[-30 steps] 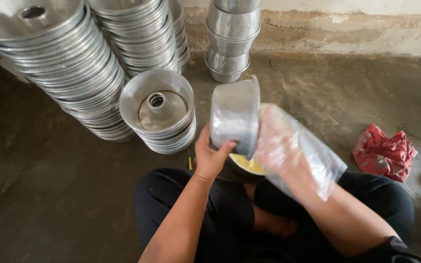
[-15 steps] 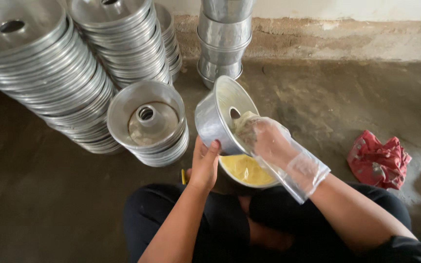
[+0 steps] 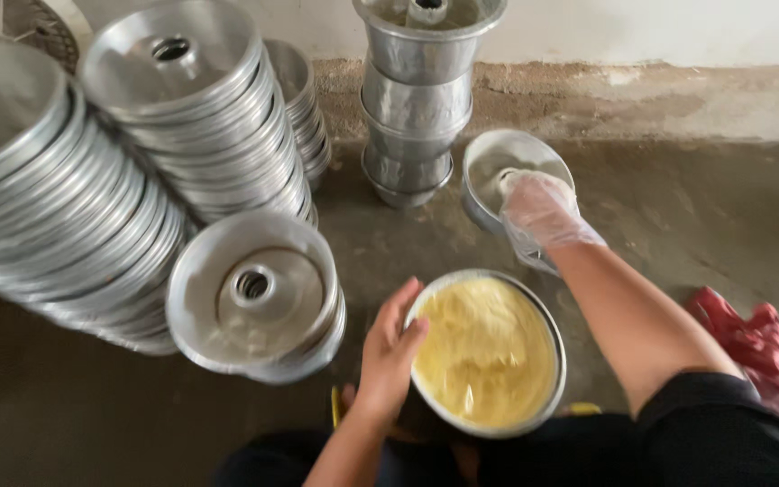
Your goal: The person sits on the floor and uses a plastic-gloved hand to scoop a yellow substance from a container and spread it inside metal molds. They handle the molds one at a time, coating the interior surfaces, and stack the finished molds to the side.
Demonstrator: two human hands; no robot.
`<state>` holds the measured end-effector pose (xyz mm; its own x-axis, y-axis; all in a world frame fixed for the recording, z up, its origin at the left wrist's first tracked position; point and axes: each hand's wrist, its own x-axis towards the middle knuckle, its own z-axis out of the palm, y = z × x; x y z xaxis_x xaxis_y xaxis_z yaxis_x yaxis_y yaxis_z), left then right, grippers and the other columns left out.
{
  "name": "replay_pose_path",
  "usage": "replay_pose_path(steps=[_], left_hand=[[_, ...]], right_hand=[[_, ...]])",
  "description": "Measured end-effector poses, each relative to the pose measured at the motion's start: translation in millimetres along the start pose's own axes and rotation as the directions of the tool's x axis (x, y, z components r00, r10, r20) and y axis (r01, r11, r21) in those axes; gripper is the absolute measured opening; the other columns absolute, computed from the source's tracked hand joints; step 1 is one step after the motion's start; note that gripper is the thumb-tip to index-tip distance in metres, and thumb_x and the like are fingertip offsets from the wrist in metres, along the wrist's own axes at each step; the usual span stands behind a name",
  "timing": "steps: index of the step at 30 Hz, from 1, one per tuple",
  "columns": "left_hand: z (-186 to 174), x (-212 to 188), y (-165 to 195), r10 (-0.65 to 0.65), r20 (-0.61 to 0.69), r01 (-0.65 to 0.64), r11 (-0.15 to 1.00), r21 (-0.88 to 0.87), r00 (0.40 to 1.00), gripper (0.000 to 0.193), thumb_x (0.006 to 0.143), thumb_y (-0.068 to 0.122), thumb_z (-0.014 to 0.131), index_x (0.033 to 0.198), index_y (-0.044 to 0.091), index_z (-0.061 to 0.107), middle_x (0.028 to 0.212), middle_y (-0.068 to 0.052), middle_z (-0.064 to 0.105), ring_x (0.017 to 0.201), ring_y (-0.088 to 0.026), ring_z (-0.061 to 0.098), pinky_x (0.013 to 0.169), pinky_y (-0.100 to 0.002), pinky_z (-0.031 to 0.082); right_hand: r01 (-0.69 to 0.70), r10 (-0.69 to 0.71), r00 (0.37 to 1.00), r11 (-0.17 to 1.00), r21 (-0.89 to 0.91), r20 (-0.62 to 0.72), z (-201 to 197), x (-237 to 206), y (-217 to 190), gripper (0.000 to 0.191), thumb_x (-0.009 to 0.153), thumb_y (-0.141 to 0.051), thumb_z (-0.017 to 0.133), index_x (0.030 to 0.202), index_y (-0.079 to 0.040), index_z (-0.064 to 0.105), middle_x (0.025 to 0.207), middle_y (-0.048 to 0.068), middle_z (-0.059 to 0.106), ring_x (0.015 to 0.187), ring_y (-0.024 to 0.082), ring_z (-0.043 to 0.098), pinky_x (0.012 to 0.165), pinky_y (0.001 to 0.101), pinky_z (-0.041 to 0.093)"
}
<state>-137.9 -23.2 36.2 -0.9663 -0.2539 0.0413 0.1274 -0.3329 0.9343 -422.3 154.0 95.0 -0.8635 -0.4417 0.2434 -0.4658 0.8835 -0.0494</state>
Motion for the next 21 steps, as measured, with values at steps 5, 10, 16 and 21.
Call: replay_pose_path(steps=[5,10,16,21], left_hand=[[-7,0,9,-0.098,-0.011,0.096,0.987,-0.128,0.995,0.062,0.094,0.019,0.064,0.15,0.0,0.045,0.157,-0.016,0.051,0.149,-0.026,0.044,0.119,-0.04,0.031],[-21,17,-2,-0.259,-0.034,0.235,0.92,-0.313,0.965,0.068,0.091,0.031,0.064,0.151,0.005,0.044,0.157,-0.015,0.051,0.149,-0.025,0.044,0.119,-0.044,0.034],[-29,14,-17,-0.248,0.042,0.245,0.895,-0.372,0.968,0.071,0.093,0.037,0.063,0.152,0.004,0.043,0.157,-0.017,0.05,0.149,-0.028,0.043,0.119,-0.045,0.033],[-24,14,-16,-0.057,0.036,0.066,0.948,-0.312,0.998,0.07,0.096,0.036,0.064,0.151,-0.001,0.042,0.16,-0.019,0.046,0.151,-0.031,0.039,0.122,-0.046,0.029]], right_hand=[[-0.056,0.07,0.992,0.99,-0.13,0.104,59,47,8,0.019,0.086,-0.017,0.063,0.098,-0.019,0.078,0.097,0.011,0.077,0.096,0.03,0.073,0.079,0.0428,0.057],[-0.064,0.073,0.993,0.994,-0.092,0.091,113,75,15,0.02,0.088,-0.018,0.063,0.099,-0.017,0.079,0.099,0.012,0.077,0.098,0.031,0.073,0.081,0.0424,0.057],[-0.055,0.056,0.998,0.998,-0.017,0.031,131,83,25,0.021,0.09,-0.019,0.063,0.1,-0.015,0.08,0.102,0.013,0.077,0.1,0.032,0.072,0.085,0.0419,0.057],[-0.111,0.11,0.987,0.994,0.006,0.114,94,81,18,0.022,0.091,-0.02,0.063,0.103,-0.017,0.081,0.107,0.012,0.077,0.107,0.032,0.071,0.09,0.0425,0.056]])
